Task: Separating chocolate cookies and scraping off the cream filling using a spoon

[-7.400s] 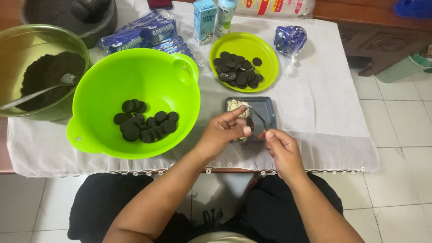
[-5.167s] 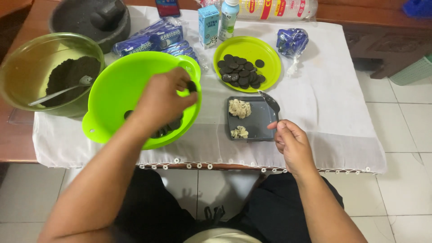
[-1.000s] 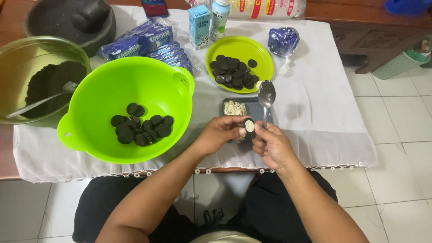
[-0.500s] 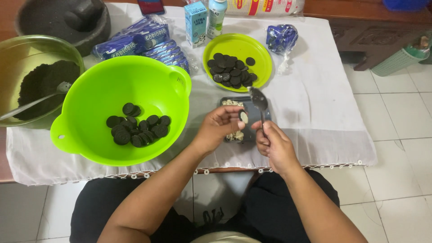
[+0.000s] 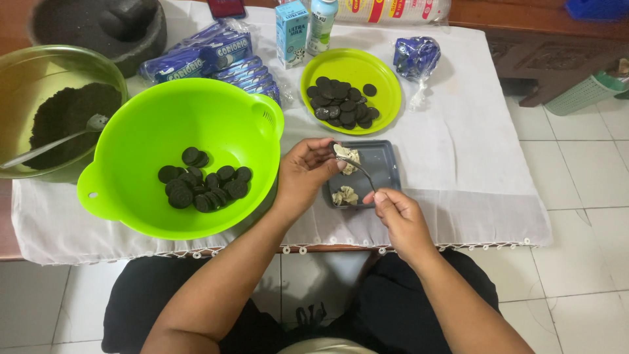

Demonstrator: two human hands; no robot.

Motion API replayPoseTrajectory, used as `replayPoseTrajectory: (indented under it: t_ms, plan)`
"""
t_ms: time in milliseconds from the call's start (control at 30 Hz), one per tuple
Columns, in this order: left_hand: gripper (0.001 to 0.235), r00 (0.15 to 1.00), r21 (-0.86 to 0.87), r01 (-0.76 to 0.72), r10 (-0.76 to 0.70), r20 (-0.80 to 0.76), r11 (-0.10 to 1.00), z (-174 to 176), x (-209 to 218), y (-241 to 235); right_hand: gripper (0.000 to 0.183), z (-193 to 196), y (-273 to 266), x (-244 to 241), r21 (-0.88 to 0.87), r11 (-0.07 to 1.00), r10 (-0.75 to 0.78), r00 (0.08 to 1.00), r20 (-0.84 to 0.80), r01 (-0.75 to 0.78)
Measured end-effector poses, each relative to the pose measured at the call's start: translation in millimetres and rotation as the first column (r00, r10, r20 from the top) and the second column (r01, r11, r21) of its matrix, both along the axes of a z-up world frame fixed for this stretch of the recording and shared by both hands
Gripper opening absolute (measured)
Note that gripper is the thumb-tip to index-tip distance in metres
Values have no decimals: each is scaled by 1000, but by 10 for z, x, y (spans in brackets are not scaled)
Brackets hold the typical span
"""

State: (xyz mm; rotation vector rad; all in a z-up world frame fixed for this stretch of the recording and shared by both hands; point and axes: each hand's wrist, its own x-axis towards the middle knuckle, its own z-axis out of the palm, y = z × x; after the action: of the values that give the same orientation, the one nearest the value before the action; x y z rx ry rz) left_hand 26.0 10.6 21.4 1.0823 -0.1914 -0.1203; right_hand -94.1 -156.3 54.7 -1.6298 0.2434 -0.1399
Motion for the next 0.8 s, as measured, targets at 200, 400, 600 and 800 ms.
replayPoseTrajectory:
  t_ms: [200, 400, 600, 800]
  plan:
    - [51, 1000, -30, 26, -25, 6, 999, 166, -100, 4, 22, 60, 71, -22, -60, 998, -19, 999, 44, 22]
    - [49, 999, -43, 47, -47, -4, 998, 273, -175, -30, 24, -35, 54, 43, 1, 998, -69, 996, 64, 69]
    - [51, 999, -42, 32, -33, -16, 999, 280, -132, 34, 23, -71, 89, -8, -11, 1000, -27, 997, 69, 28]
    - [50, 998, -29, 49, -50, -49, 998, 327, -193, -13, 28, -145, -19, 85, 2, 999, -42, 997, 61, 42]
